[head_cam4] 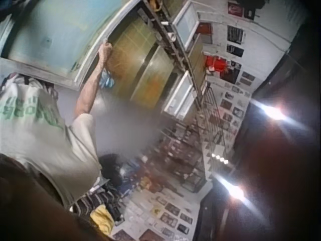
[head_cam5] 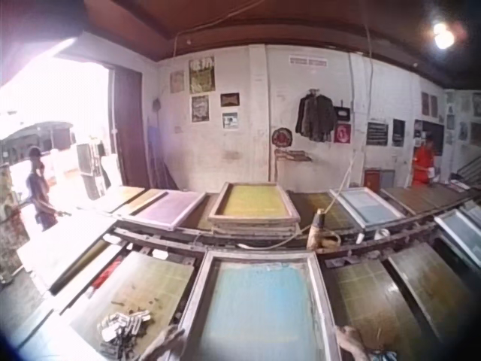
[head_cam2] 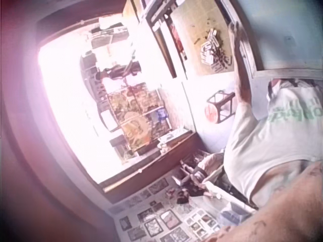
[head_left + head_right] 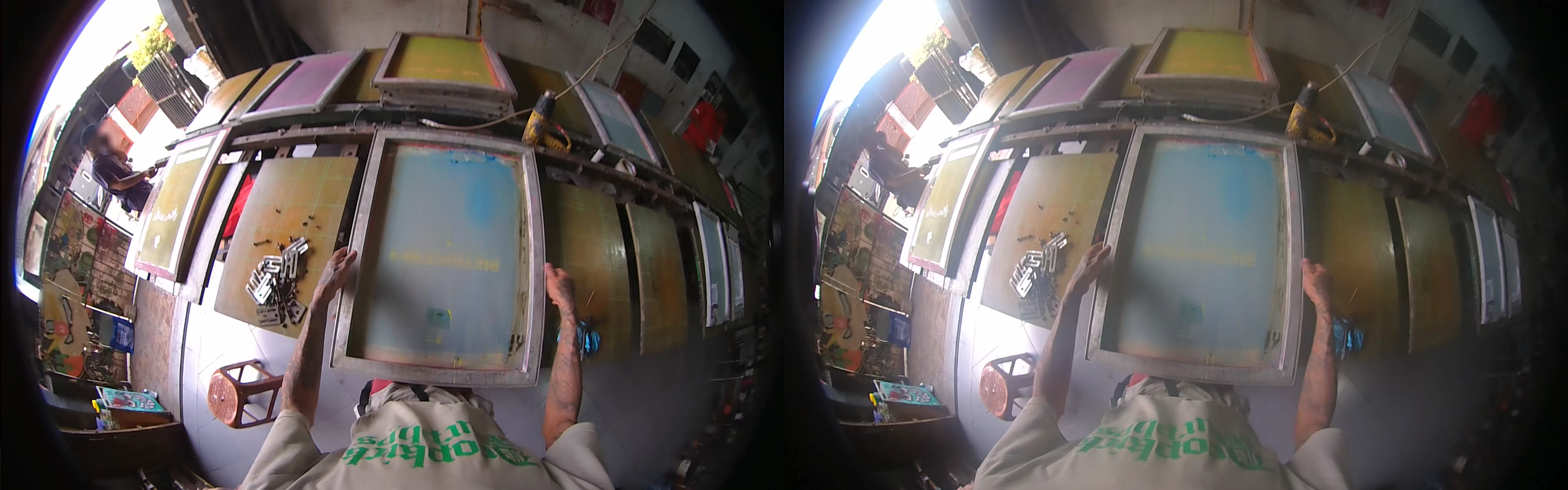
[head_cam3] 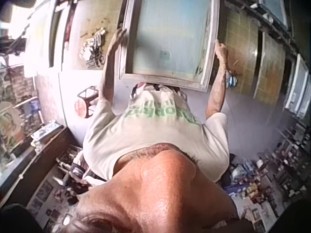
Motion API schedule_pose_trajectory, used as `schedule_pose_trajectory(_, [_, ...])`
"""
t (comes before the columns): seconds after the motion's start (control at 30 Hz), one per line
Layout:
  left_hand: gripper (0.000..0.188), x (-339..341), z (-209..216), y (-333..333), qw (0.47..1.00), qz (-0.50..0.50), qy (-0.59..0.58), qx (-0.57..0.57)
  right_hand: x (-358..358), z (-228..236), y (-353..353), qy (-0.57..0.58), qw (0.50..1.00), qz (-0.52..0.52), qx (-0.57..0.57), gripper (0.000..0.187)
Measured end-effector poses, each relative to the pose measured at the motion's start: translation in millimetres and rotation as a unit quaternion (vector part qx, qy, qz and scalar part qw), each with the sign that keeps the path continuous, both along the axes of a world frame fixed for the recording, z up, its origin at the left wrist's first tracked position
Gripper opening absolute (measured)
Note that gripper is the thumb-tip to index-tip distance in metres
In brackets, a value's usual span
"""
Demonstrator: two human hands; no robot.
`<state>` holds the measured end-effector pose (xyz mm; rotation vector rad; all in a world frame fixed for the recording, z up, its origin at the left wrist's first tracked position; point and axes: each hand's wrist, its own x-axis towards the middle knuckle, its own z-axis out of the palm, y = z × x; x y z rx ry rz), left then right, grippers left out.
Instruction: The person assembles a rectangular frame by handling small metal brackets and screws, then positions a large framed panel on a workbench. They use a utility knife to trim protective tape from the panel's edges and remove the tape strips.
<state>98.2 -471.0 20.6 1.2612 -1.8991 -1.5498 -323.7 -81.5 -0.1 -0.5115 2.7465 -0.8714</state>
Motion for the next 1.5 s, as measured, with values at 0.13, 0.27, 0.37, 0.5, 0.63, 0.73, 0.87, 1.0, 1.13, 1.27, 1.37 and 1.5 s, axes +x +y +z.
schedule_pose_trajectory(0.13, [0.059, -9, -12, -39, 0.989, 0.039, -0.005, 0.141, -17, -26, -56, -0.111, 0.988, -0.031, -0.101, 0.062])
schedule_pose_trajectory(0.27, [0.072, -39, -7, -12, 0.988, 0.143, -0.027, -0.053, -15, -37, -41, -0.076, 0.979, -0.059, -0.181, 0.056])
schedule_pose_trajectory(0.37, [0.071, -51, 24, 2, 0.988, 0.156, -0.009, 0.002, -20, -3, -11, -0.007, 0.963, -0.098, -0.251, 0.051])
schedule_pose_trajectory(0.5, [0.065, -35, 112, -19, 0.967, 0.151, 0.202, -0.031, 17, 146, -51, 0.055, 0.914, -0.034, -0.400, 0.041])
schedule_pose_trajectory(0.63, [0.073, -22, 277, -85, 0.836, 0.074, 0.541, -0.042, -4, 289, -103, 0.138, 0.833, 0.072, -0.530, 0.059])
schedule_pose_trajectory(0.73, [0.076, -101, 387, -49, 0.893, 0.003, 0.447, -0.041, -54, 383, -84, 0.226, 0.857, 0.082, -0.456, 0.051])
schedule_pose_trajectory(0.87, [0.071, -82, 471, -63, 0.880, -0.158, 0.407, 0.187, -70, 450, -84, -0.174, 0.755, 0.274, -0.570, 0.053])
schedule_pose_trajectory(1.0, [0.062, -70, 463, -94, 0.870, -0.221, 0.424, 0.121, -72, 476, -82, -0.347, 0.710, 0.321, -0.522, 0.059])
schedule_pose_trajectory(1.13, [0.053, -54, 380, -140, 0.876, -0.235, 0.407, 0.106, -78, 384, -125, -0.154, 0.808, 0.345, -0.452, 0.055])
schedule_pose_trajectory(1.27, [0.045, -59, 340, -165, 0.849, -0.296, 0.426, 0.105, -18, 396, -94, 0.004, 0.799, 0.319, -0.509, 0.068])
schedule_pose_trajectory(1.37, [0.039, -70, 331, -120, 0.849, -0.221, 0.471, 0.094, -9, 388, -77, 0.061, 0.803, 0.255, -0.534, 0.069])
schedule_pose_trajectory(1.5, [0.039, -75, 338, -90, 0.859, -0.187, 0.476, 0.032, 0, 393, -60, 0.083, 0.773, 0.293, -0.556, 0.065])
